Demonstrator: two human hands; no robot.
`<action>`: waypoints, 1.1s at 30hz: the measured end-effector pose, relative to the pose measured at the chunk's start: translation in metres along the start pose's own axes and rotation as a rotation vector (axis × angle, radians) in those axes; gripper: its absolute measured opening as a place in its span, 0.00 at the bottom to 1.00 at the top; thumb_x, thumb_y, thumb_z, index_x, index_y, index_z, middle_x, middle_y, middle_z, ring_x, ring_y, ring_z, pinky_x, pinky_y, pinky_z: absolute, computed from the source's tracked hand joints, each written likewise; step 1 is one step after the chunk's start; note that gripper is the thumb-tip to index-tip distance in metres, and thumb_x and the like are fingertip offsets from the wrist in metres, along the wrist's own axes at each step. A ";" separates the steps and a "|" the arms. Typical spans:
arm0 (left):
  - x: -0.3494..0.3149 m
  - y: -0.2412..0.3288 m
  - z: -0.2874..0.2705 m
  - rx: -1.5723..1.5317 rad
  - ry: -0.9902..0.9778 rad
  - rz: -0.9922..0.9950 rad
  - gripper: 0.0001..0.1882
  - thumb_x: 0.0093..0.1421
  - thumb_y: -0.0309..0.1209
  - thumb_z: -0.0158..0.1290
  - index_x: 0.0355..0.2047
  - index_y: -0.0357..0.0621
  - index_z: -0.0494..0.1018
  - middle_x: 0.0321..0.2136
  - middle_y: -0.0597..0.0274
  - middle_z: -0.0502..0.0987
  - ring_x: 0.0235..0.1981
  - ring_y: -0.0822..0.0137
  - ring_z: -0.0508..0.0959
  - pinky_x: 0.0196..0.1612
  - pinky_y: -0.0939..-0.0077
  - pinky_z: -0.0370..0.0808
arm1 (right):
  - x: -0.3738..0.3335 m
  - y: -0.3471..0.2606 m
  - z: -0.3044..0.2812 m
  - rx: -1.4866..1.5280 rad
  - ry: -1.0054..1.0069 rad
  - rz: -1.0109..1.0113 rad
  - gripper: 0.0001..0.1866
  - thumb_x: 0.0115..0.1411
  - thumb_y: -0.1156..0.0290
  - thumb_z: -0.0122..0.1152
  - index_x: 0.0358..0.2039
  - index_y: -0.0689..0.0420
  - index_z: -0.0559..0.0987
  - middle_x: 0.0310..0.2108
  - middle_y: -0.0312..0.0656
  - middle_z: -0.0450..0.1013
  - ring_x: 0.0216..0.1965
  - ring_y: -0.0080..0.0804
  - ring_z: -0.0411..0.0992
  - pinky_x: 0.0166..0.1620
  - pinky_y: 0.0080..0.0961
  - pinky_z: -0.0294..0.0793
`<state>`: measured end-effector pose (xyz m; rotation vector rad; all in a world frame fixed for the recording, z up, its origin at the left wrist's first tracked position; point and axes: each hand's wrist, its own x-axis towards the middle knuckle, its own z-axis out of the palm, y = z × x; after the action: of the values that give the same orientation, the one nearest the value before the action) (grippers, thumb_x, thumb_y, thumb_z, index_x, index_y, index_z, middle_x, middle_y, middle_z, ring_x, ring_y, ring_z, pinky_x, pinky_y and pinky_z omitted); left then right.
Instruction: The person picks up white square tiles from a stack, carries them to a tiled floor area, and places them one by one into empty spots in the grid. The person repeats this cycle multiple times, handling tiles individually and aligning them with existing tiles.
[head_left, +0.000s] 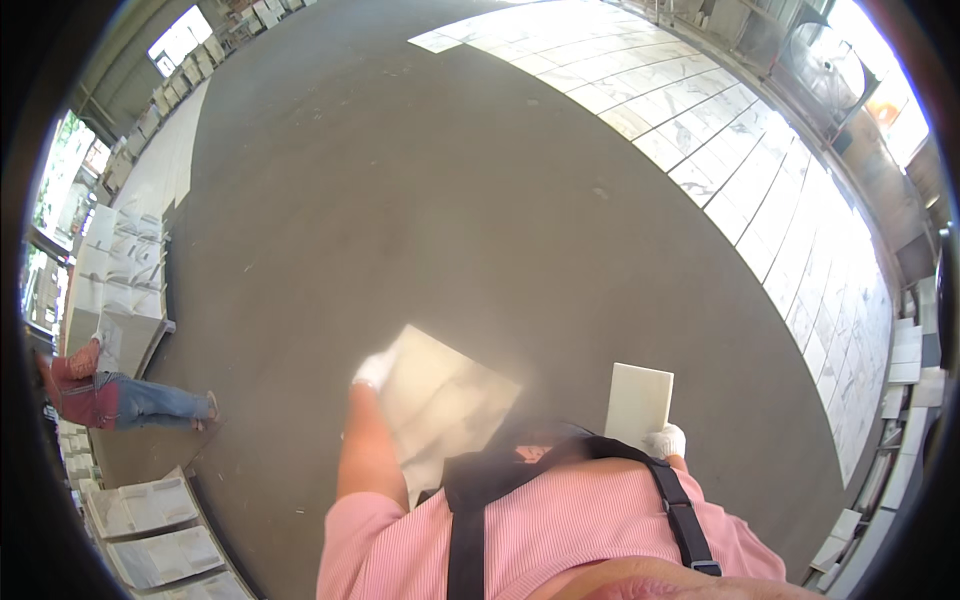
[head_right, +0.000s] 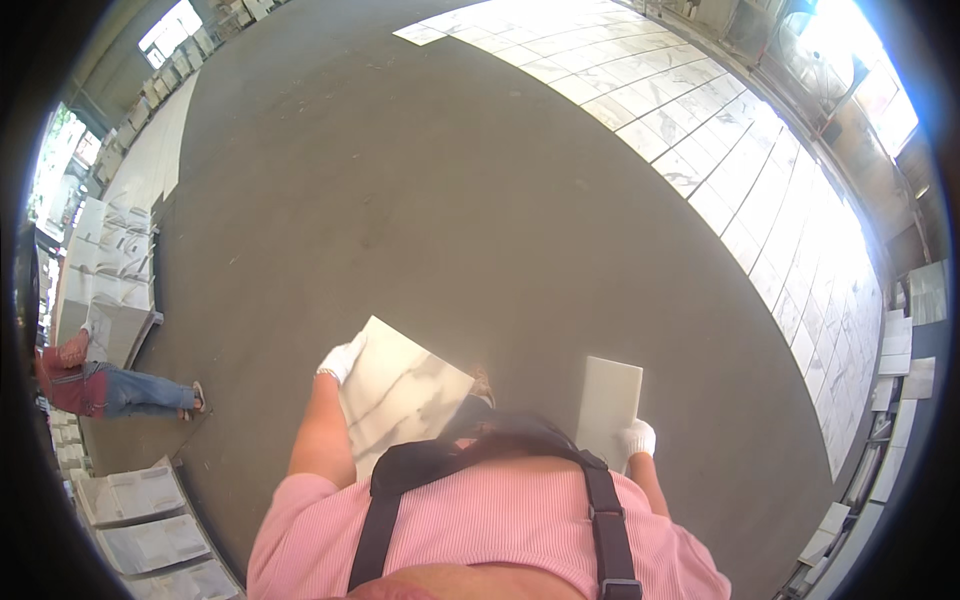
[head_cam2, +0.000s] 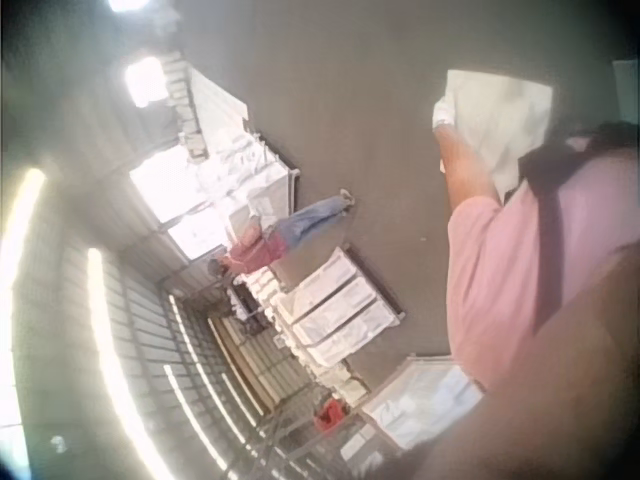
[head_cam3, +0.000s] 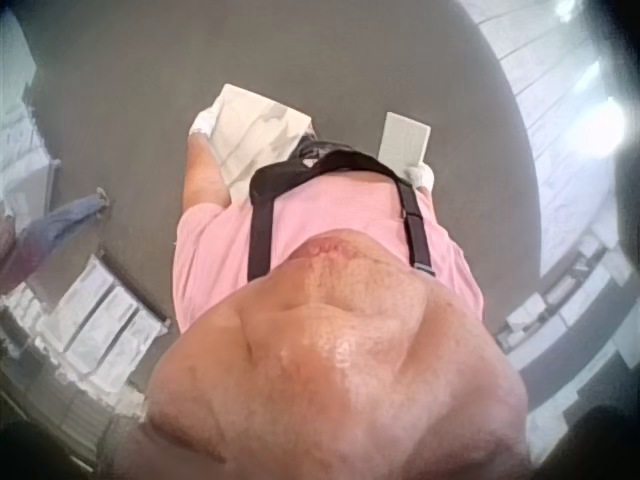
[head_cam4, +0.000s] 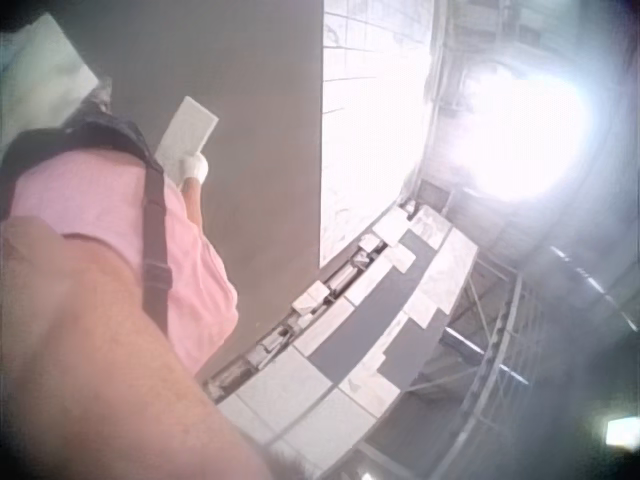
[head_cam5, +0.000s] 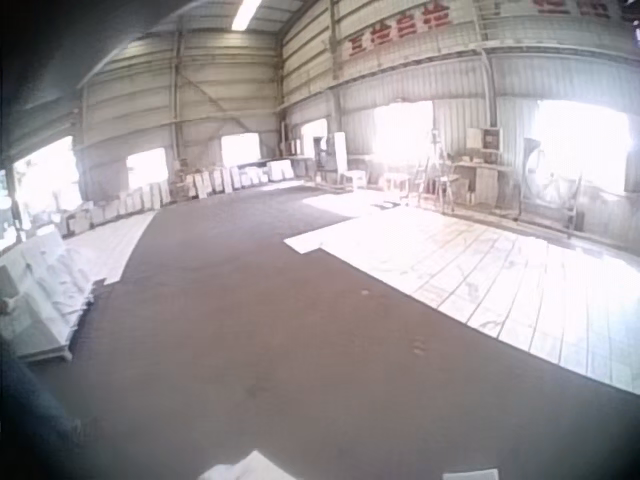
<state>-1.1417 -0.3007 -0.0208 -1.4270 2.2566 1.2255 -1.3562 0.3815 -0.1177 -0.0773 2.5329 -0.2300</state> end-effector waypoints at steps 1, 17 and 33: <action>0.028 0.021 -0.015 0.018 -0.053 -0.086 0.46 0.63 0.67 0.46 0.58 0.31 0.74 0.56 0.45 0.77 0.59 0.55 0.75 0.65 0.68 0.65 | 0.010 -0.012 -0.006 0.132 0.010 0.034 0.17 0.50 0.58 0.68 0.38 0.53 0.86 0.36 0.50 0.82 0.37 0.49 0.81 0.41 0.39 0.80; 0.353 0.240 -0.144 -0.004 -0.005 -0.228 0.47 0.63 0.69 0.43 0.63 0.37 0.70 0.65 0.44 0.69 0.69 0.49 0.63 0.71 0.62 0.56 | 0.279 -0.285 -0.167 -0.045 -0.273 0.150 0.16 0.55 0.61 0.58 0.38 0.55 0.87 0.39 0.52 0.81 0.43 0.52 0.80 0.45 0.41 0.81; 0.697 0.470 -0.247 0.074 -0.079 -0.109 0.43 0.67 0.66 0.39 0.63 0.39 0.71 0.64 0.47 0.70 0.68 0.50 0.65 0.70 0.64 0.57 | 0.663 -0.560 -0.322 -0.028 -0.017 -0.117 0.20 0.51 0.56 0.67 0.39 0.56 0.86 0.35 0.53 0.82 0.39 0.53 0.81 0.41 0.42 0.79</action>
<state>-1.8247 -0.8490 -0.0004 -1.4285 2.1194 1.1320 -2.0830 -0.1917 -0.1221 -0.2379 2.5173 -0.2388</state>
